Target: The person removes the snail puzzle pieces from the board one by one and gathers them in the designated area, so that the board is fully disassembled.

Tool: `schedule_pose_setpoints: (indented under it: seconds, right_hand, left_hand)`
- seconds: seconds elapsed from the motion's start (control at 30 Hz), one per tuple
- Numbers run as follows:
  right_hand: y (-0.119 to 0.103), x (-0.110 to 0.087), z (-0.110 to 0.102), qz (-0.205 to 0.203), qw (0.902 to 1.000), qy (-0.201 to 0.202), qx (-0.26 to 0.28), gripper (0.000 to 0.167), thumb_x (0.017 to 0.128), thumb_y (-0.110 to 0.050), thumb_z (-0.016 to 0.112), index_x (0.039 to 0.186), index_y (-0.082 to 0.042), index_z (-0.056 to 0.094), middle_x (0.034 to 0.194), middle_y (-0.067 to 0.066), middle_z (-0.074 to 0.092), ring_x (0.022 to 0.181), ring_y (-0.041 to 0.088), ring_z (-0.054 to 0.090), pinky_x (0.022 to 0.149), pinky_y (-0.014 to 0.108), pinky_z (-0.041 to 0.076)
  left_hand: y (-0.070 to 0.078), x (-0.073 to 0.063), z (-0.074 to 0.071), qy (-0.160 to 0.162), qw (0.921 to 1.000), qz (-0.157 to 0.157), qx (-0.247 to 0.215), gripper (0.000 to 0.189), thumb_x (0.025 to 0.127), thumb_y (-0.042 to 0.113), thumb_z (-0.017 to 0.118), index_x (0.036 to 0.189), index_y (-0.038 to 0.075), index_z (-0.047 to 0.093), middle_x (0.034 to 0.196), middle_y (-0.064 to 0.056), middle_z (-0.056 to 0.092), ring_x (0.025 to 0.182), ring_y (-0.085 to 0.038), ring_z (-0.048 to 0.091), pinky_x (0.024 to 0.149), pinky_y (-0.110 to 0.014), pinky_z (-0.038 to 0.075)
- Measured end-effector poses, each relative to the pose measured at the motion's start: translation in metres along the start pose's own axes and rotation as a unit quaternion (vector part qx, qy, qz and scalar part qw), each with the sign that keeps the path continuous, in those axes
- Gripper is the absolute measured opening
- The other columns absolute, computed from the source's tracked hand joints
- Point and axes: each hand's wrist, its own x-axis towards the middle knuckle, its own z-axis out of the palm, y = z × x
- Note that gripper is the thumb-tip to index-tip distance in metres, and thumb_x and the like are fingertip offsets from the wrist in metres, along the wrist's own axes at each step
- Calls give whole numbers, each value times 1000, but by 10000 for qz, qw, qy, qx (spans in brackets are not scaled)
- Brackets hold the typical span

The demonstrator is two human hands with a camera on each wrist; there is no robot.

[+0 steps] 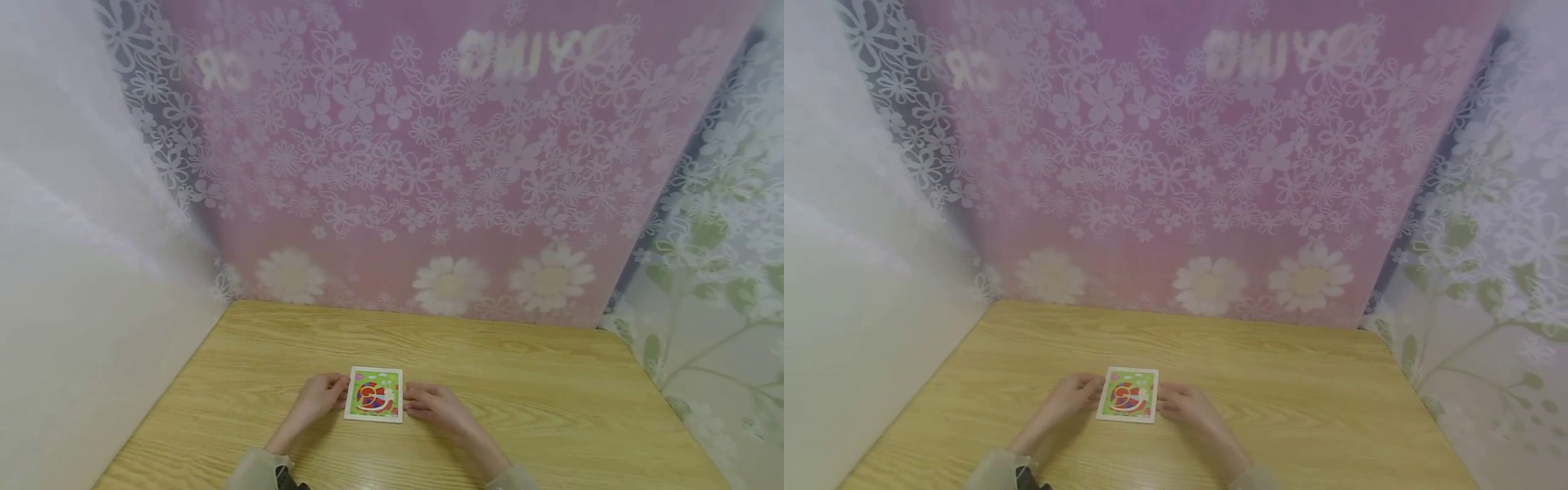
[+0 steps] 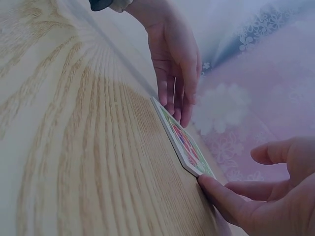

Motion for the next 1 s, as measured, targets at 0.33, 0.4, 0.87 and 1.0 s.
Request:
schedule_pose_setpoints:
  seconds: [0.33,0.4,0.87,1.0]
  right_hand:
    - [-1,-6,-7,-55,10000,42,-43,58,109,-19,48,142,25,33,145,39,43,123,36,61,103,38,52]
    - [-1,-7,-8,-52,10000,47,-61,58,109,-20,48,142,25,33,145,39,42,124,36,61,103,39,51]
    - [1,-19,-21,9,9998,173,-23,59,109,-20,46,144,25,31,137,36,52,123,35,61,103,37,52]
    - [1,-22,-25,15,9998,184,-75,60,109,-21,46,144,25,31,138,36,52,123,33,61,102,36,52]
  left_hand:
    - [6,1,8,-115,9999,94,-29,34,107,13,51,120,-15,65,94,-16,74,78,-20,74,67,-30,62]
    - [8,1,9,-130,9999,98,-43,33,107,12,51,119,-15,65,94,-16,74,78,-21,74,67,-31,62]
    - [13,6,25,-227,9996,190,-47,33,106,13,53,119,-14,66,95,-16,74,80,-20,73,66,-29,61]
    - [17,5,29,-255,9996,141,-64,33,106,14,53,119,-14,66,94,-15,74,81,-19,72,67,-29,61]
